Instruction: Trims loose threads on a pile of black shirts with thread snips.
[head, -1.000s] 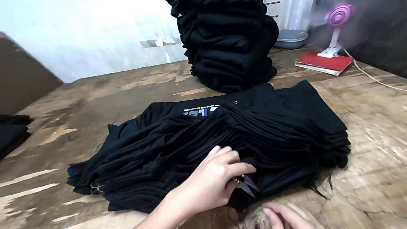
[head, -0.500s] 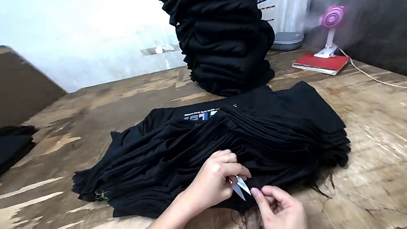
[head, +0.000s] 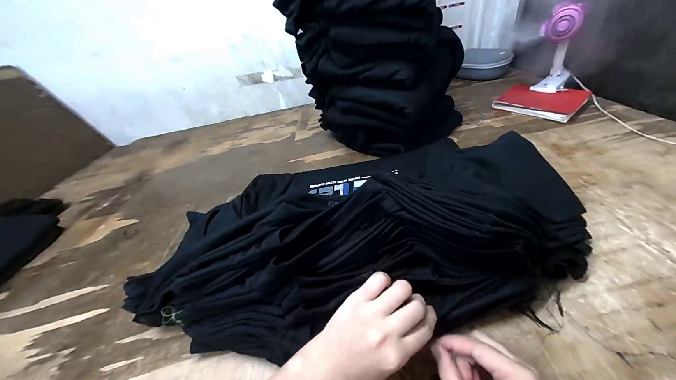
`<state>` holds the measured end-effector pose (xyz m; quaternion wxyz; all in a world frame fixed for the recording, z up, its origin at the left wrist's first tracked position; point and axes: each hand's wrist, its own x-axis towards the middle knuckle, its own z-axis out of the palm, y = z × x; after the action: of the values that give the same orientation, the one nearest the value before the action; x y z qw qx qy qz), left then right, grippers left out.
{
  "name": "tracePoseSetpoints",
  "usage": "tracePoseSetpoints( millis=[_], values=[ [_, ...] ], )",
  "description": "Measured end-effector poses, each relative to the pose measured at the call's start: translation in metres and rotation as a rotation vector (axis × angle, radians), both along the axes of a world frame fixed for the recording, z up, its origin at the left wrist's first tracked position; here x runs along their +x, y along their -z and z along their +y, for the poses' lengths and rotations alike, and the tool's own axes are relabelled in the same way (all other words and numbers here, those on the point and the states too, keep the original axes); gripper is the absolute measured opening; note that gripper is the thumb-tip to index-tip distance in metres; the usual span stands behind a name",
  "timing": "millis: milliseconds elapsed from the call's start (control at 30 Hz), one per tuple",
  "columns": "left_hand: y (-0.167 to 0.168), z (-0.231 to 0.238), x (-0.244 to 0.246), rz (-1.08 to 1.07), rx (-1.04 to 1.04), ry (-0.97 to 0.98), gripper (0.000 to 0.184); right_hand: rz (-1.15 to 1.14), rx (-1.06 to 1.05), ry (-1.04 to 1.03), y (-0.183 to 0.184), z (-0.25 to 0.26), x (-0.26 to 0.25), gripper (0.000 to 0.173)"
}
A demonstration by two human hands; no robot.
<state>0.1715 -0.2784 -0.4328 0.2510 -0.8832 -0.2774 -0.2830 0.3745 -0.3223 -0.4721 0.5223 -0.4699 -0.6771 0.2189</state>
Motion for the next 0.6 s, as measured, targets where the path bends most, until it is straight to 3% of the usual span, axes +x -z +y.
tracePoseSetpoints(
  millis=[100, 233, 300, 367, 467, 500, 600],
  values=[
    [-0.001, -0.004, -0.002, -0.246, -0.148, -0.130, 0.018, -0.254, -0.014, -0.033, -0.014, -0.004, 0.010, 0.016],
    [0.001, -0.011, 0.002, -0.679, -0.411, -0.316, 0.015, -0.380, 0.192, 0.210, -0.019, 0.018, -0.012, 0.040],
    [0.004, -0.013, 0.011, -0.724, -0.502, -0.376, 0.018, -0.456, 0.227, 0.319, -0.008, 0.036, -0.031, 0.023],
    [0.011, -0.015, 0.019, -0.716, -0.577, -0.400, 0.020, -0.245, 0.147, 0.277, -0.005, 0.046, -0.036, 0.009],
    [0.022, -0.025, 0.034, -0.703, -0.609, -0.463, 0.019, 0.537, -0.232, -0.050, -0.013, 0.049, -0.025, 0.011],
    [0.022, -0.027, 0.040, -0.705, -0.611, -0.483, 0.020, 0.685, -0.309, -0.112, -0.013, 0.048, -0.021, 0.011],
    [0.021, -0.021, 0.056, -0.724, -0.606, -0.457, 0.035, 0.693, -0.254, -0.212, -0.005, 0.045, -0.012, 0.010]
  ],
)
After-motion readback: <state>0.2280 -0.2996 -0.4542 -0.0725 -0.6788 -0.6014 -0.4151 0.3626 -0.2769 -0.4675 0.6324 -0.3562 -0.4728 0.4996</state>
